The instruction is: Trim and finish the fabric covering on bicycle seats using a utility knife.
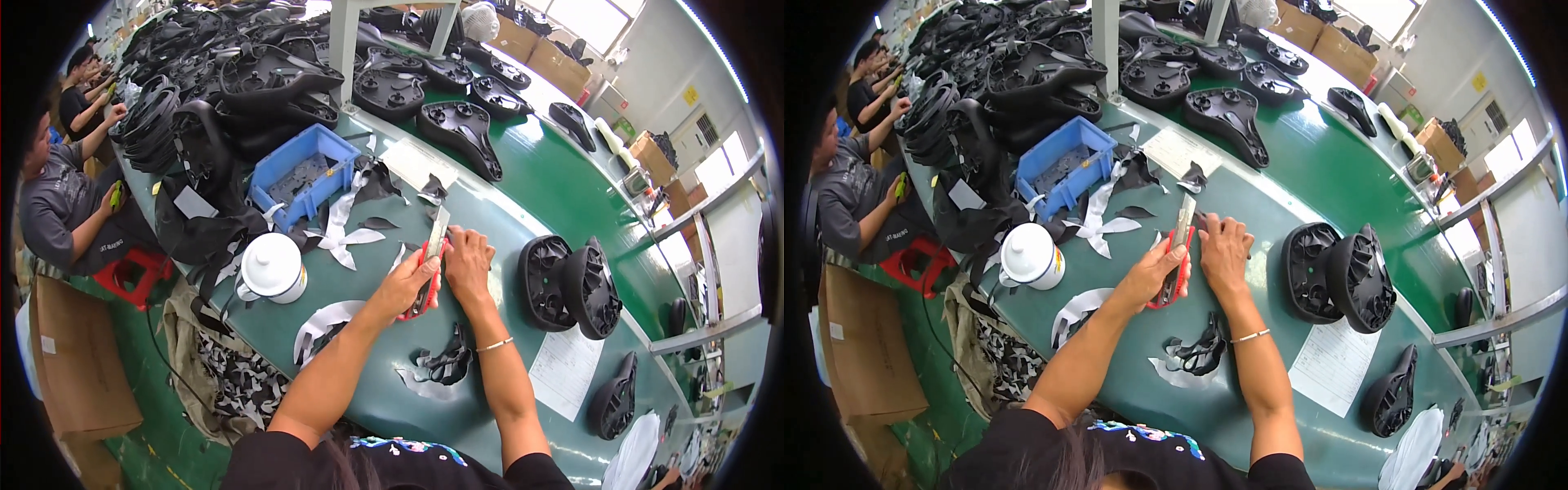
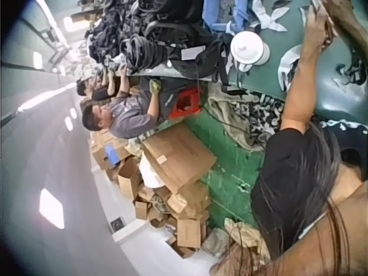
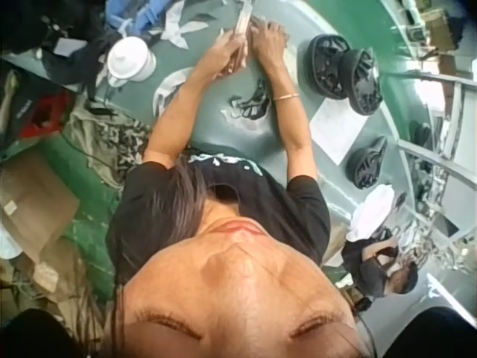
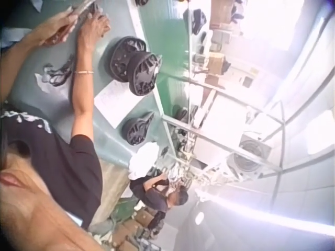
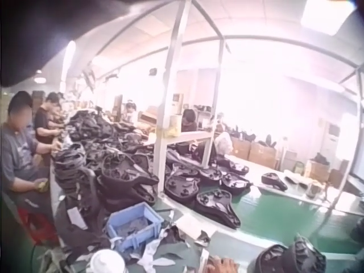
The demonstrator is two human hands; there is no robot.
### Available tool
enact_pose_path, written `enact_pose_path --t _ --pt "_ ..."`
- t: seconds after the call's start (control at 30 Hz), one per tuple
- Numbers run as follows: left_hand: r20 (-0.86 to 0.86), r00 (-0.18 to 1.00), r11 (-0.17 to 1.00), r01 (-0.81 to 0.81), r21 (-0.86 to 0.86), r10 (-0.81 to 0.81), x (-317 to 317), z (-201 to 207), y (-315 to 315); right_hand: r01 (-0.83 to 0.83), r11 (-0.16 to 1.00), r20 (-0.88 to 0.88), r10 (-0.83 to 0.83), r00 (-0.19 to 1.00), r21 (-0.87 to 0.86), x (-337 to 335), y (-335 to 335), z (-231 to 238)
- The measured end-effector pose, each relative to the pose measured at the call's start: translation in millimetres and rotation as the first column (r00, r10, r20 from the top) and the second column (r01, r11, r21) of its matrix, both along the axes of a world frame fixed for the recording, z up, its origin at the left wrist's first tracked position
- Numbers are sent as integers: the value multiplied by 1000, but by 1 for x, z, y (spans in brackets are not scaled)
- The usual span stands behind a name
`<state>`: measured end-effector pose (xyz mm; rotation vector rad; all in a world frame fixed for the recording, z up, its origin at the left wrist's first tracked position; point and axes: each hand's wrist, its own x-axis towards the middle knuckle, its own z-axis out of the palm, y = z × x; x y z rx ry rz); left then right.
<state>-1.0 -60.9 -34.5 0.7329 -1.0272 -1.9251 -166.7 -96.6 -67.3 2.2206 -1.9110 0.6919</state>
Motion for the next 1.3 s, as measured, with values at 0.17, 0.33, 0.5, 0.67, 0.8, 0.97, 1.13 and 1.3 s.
enact_pose_path --t 0.17,0.33,0.5,0.67,0.8,0.97,1.13,1.3 --pt "-41 988 986 145 -80 -148 -2 7 -4 -16 977 608 -120 785 213 -38 58 58" --pt "30 967 960 254 -118 -252 1 4 -2 -146 988 404 112 908 54 -40 93 83" --pt "122 952 946 295 -134 -280 -5 6 2 -167 985 303 145 942 47 -47 102 80" --pt "121 944 933 323 -157 -306 -3 6 3 -156 987 211 147 966 25 -42 104 83" --pt "138 934 919 351 -178 -330 0 0 0 -138 989 155 129 979 52 -39 106 88" --pt "122 931 918 360 -168 -343 1 -1 -2 -147 988 171 136 976 52 -40 106 90" --pt "129 928 917 367 -159 -349 2 5 0 -204 960 345 129 930 190 -38 107 93" --pt "71 898 896 439 -67 -435 9 15 1 -581 698 899 -409 156 418 -39 115 80"
